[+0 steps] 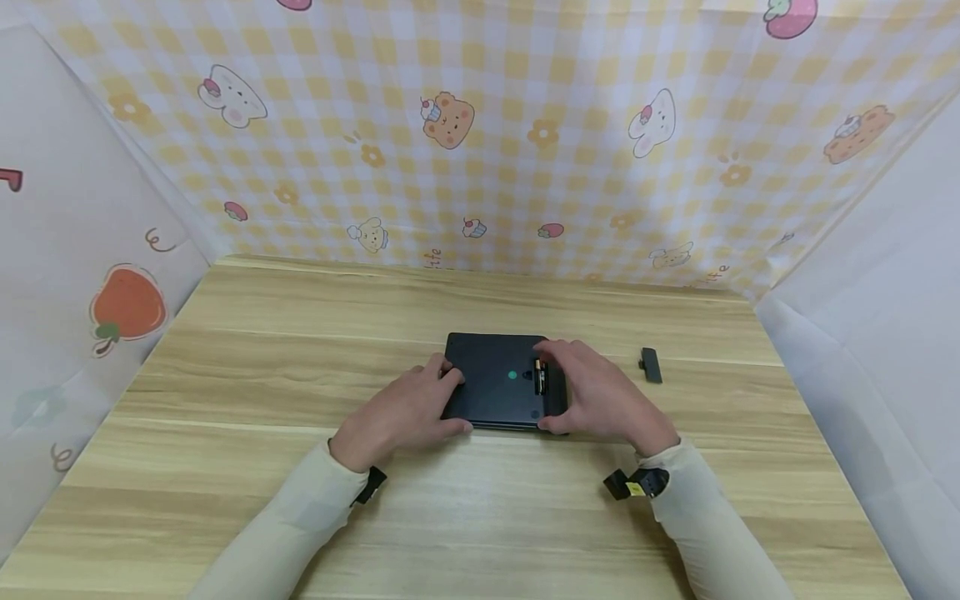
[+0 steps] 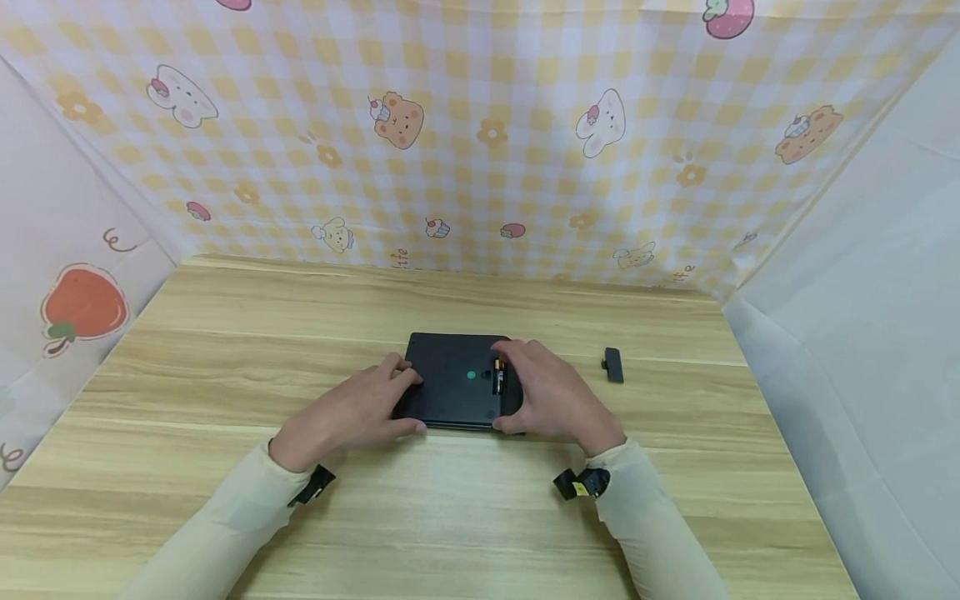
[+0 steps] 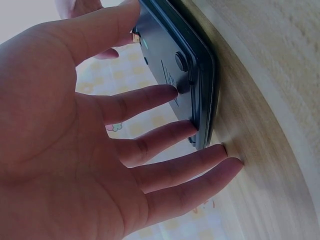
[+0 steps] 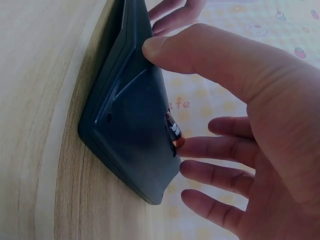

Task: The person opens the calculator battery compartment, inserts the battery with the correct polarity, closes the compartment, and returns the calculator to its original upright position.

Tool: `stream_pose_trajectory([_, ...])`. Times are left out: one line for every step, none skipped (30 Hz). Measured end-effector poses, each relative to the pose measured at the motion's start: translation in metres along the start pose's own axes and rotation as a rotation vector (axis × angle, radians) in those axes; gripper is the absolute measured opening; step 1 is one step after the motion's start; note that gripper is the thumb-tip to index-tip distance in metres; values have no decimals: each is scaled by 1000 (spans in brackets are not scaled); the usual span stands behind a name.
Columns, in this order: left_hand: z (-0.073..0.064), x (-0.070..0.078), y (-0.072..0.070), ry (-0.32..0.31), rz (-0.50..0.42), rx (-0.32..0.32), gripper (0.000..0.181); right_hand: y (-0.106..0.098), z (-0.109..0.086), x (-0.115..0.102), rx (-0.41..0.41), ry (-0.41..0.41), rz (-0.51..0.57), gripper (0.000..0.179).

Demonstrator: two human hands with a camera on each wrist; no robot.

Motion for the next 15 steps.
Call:
stream_pose_trajectory([0, 0, 0, 0, 0, 0, 66, 0, 0, 0, 3, 0, -10, 107])
stream_pose_trajectory([0, 0, 0, 0, 0, 0, 66, 0, -1, -1, 5, 1, -19, 107])
stream_pose_trajectory([0, 0, 0, 1, 1, -1, 66, 0, -1, -1, 7, 2, -27, 106])
stream_pose_trajectory([0, 0, 0, 1, 1, -1, 66, 0, -1, -1, 9, 1, -34, 106])
stream_pose_trajectory([0, 0, 0, 1, 1, 0, 66, 0, -1, -2, 12, -1, -43, 105])
stream_pose_trajectory([0, 0, 0, 2, 1, 0, 66, 0, -1, -3, 16, -5, -51, 105])
stream_pose_trajectory([0, 0, 0, 1, 1, 1, 66, -1, -1, -3, 18, -8, -57, 104])
stream_pose_trajectory([0, 0, 0, 2, 2, 1, 66, -1, -1, -4, 21, -12, -66, 104])
stream_pose_trajectory([0, 0, 0, 3, 2, 2, 66, -1, -1, -5, 23, -16, -74, 103])
stream_pose_trajectory([0, 0, 0, 3, 2, 3, 66, -1, -1, -6, 25, -21, -81, 101])
stream_pose_trajectory([0, 0, 0, 2, 3, 3, 66, -2, -1, -6, 26, -24, -87, 100])
stream_pose_trajectory([0, -1, 0, 0, 2, 1, 65, -2, -1, -7, 27, -26, -92, 99])
stream_pose_trajectory([0, -1, 0, 0, 3, 1, 65, -1, -2, -7, 27, -26, -95, 98])
stream_pose_trajectory([0, -1, 0, 0, 2, 1, 65, -1, -2, -7, 27, -26, -99, 98])
stream_pose_trajectory([0, -1, 0, 0, 3, 1, 65, -1, -2, -8, 26, -25, -101, 97])
Point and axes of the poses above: each hand's wrist, its own z-axis towards the middle knuckle, its own y-axis out of the palm, x = y × z, the point moved 7 cm from there along z, towards the middle knuckle, and after that the axes turned 10 degrees about y, right-handed, at the moved point
